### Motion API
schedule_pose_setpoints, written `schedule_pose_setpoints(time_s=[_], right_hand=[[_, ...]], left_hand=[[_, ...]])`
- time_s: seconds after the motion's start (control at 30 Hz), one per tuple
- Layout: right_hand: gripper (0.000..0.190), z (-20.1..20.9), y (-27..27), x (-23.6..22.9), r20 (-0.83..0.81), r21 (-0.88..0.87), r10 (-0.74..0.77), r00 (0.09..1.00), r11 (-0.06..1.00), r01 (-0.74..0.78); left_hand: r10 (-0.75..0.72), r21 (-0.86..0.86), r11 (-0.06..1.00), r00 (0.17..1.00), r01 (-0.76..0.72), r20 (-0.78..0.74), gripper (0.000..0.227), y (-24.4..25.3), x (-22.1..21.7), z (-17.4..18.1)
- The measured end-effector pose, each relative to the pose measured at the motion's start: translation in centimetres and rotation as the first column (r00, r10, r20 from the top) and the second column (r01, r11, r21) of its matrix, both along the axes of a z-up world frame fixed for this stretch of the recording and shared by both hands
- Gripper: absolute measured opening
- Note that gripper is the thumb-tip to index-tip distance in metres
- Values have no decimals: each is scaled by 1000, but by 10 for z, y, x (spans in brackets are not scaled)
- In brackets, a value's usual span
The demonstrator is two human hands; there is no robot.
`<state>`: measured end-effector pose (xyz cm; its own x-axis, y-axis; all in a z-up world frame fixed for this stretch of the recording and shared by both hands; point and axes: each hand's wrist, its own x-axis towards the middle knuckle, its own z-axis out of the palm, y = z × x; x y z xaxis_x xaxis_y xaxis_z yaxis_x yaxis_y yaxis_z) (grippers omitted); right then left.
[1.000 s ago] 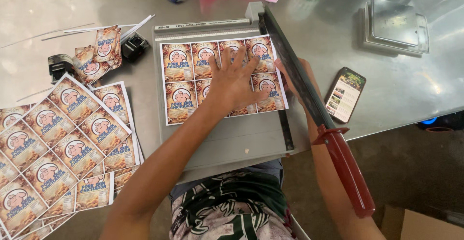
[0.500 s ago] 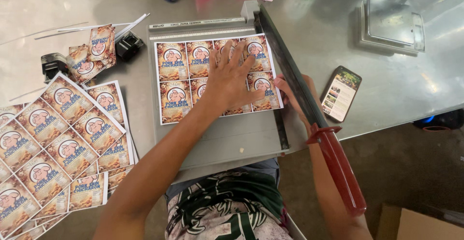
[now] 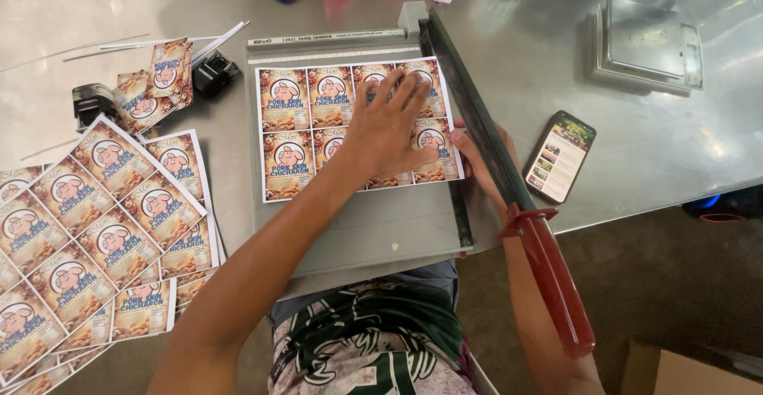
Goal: The person uses a paper trimmer to cut sheets of printed labels into individual pieces. They align the sheet on the trimmer, press down the lever to cut, and then separate the cut pieces. The process is repeated with multiple sheets of labels.
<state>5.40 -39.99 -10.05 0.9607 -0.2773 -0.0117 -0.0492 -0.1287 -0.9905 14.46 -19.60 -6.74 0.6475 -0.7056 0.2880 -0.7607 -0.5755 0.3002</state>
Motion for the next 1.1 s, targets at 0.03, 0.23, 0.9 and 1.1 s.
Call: schedule_pose_setpoints(time_s=[0.03,0.23,0.9,1.1], right_hand=[[38,1,0,0,-6,-8,-2,1000,1000,2],[43,6,2,1,-18,-71,-3,1000,997,2],[37,14,7,-2,23,-39,49,999,998,-48],[38,8,6,0,17,-38,22,1000,999,-21]], left_hand=[[2,19,1000,1000,-1,-9,98,-1,1,1],[25,27,999,999,-25,-26,98,-6,0,4],[23,31,999,998,-22,-53,98,-5,2,1],[17,18,1000,999,-16,-42,98,-5,2,1]])
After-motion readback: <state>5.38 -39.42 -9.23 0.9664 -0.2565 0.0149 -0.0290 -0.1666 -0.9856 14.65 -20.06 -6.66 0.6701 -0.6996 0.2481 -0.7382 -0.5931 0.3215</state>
